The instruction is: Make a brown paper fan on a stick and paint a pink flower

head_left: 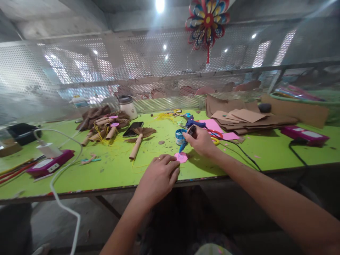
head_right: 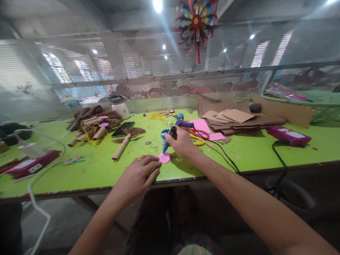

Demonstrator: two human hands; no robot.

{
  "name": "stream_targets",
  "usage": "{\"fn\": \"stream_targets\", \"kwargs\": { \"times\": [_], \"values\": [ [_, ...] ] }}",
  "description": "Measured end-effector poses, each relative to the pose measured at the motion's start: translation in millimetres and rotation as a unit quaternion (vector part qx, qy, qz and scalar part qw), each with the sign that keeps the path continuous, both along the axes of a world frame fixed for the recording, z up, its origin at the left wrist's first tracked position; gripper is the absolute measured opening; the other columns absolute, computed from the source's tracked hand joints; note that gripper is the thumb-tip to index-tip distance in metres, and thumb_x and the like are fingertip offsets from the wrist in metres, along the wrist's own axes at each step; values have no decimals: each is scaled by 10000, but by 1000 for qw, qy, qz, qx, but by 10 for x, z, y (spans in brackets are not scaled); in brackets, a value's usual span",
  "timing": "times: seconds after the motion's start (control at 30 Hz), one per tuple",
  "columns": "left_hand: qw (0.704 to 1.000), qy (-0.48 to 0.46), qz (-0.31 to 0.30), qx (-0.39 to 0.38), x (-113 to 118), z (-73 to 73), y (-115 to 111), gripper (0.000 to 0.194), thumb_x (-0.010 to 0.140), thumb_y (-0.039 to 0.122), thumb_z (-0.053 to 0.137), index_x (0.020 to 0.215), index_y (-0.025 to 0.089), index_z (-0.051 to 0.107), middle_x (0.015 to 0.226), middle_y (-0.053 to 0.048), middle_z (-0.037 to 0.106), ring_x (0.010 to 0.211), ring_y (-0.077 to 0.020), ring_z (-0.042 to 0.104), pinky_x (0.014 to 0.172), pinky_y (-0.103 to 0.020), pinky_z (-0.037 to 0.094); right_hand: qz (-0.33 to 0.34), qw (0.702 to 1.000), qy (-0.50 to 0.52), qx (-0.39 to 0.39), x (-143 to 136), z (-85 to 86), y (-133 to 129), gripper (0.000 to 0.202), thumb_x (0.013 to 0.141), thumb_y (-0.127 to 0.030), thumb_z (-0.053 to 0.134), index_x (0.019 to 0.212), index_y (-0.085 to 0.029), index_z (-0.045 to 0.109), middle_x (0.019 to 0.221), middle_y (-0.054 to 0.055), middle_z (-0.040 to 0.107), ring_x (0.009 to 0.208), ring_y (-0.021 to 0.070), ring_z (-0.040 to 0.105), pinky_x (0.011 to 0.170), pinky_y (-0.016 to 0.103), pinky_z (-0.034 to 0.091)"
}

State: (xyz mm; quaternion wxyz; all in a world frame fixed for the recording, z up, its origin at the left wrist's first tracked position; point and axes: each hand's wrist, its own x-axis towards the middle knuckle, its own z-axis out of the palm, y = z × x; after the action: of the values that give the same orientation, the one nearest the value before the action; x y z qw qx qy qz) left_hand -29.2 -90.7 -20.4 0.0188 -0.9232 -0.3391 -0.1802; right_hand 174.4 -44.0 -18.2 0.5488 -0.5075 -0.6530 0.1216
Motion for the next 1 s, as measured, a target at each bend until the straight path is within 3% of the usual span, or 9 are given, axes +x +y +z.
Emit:
{"fn": "stream_targets", "kwargs": {
  "times": [0.23,0.5,1.0],
  "values": [
    [1000,-1,1,-4,-9,7,-1,270,947,272,438,1099,198,649,1119,-65,642,1050,-219,557,916,-389,435,-24,1000,16,6,-1,26,-25,274,794,-406,568,664,-209,430,567,-40,466,517,108,417,517,252,332],
    [1000,1,-1,-2,5,6,10,272,949,273,435,1100,204,650,1118,-66,641,1046,-219,557,914,-394,435,14,1000,4,-3,-16,23,-17,274,799,-405,557,662,-211,419,571,-42,462,518,107,412,511,250,338],
    [1000,4,0,0,-4,-2,3,274,949,274,430,1096,210,653,1175,-60,639,1068,-226,554,926,-397,430,-35,999,3,5,4,27,-9,272,789,-409,561,660,-211,427,580,-30,497,532,117,441,534,257,351]
  ]
}}
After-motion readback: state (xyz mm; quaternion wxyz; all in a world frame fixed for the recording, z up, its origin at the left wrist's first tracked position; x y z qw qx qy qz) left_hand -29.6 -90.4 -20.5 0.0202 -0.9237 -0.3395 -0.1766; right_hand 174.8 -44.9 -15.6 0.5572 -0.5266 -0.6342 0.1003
